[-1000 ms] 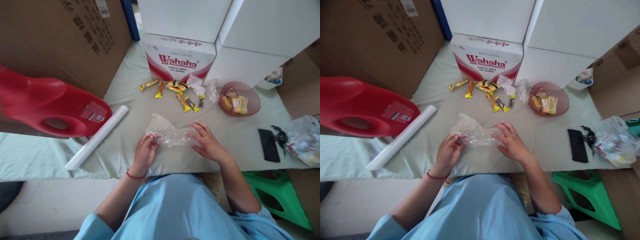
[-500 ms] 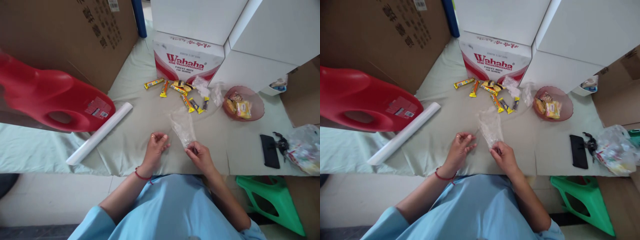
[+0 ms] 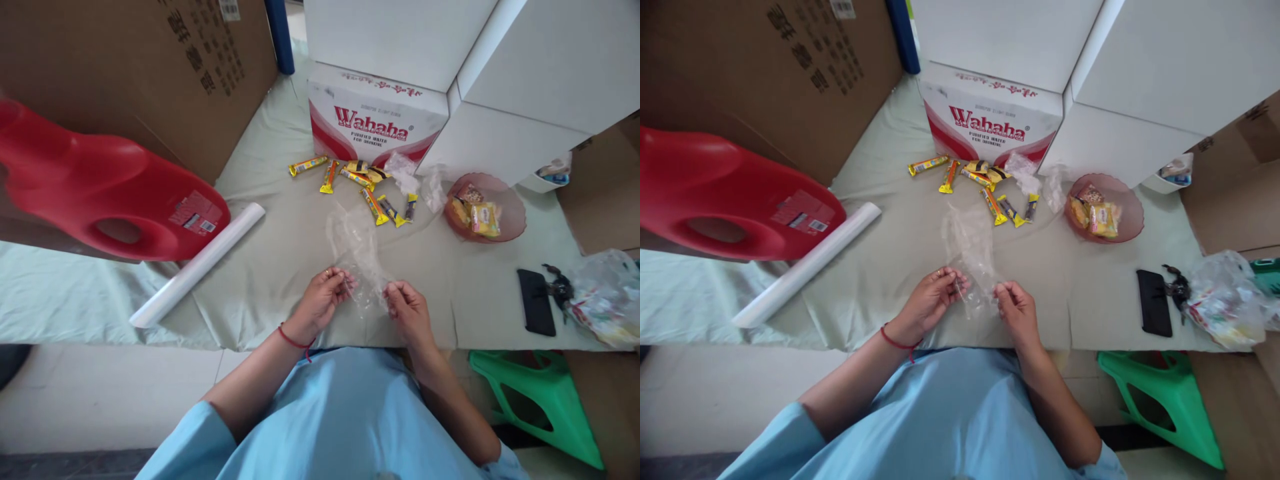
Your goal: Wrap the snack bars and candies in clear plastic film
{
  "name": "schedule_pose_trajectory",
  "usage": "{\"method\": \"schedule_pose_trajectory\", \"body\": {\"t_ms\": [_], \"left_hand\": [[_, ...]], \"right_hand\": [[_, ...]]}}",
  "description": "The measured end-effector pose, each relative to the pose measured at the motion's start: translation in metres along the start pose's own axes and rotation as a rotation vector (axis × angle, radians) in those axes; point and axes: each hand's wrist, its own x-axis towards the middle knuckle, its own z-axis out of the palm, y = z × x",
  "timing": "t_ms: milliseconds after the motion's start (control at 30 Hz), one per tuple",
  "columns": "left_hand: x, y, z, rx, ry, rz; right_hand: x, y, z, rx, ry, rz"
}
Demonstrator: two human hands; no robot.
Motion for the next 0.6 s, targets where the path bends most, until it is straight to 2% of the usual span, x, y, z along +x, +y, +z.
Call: {"method": "schedule_pose_trajectory", "body": {"t_ms": [67, 133, 267, 367, 467, 533, 600], "left_hand": [[0.001, 0.004, -0.002, -0.064, 0.074, 0.017], [0.004, 0.008, -0.005, -0.063, 0.159, 0.090], [0.009, 0.017, -0.018, 0.117, 0.286, 0.263], [0.008, 0.024, -0.039, 0.384, 0.343, 0.320], [0.002, 0.025, -0.062, 0.756, 0.426, 0.373], [-0.005, 0.022, -0.071, 1.051, 0.535, 0.549], [-0.012, 0.017, -0.076, 1.353, 0.554, 0.816]], "right_hand": [[0.003, 0.001, -0.004, 0.140, 0.106, 0.075], [0.005, 0.000, -0.010, 0.220, 0.174, 0.118], [0.004, 0.002, -0.022, 0.203, 0.221, 0.166], [-0.001, 0.009, -0.032, 0.095, 0.204, 0.184], [-0.010, 0.015, -0.040, -0.017, 0.156, 0.188], [-0.014, 0.017, -0.043, -0.072, 0.131, 0.192], [-0.017, 0.017, -0.045, -0.112, 0.103, 0.197]]}}
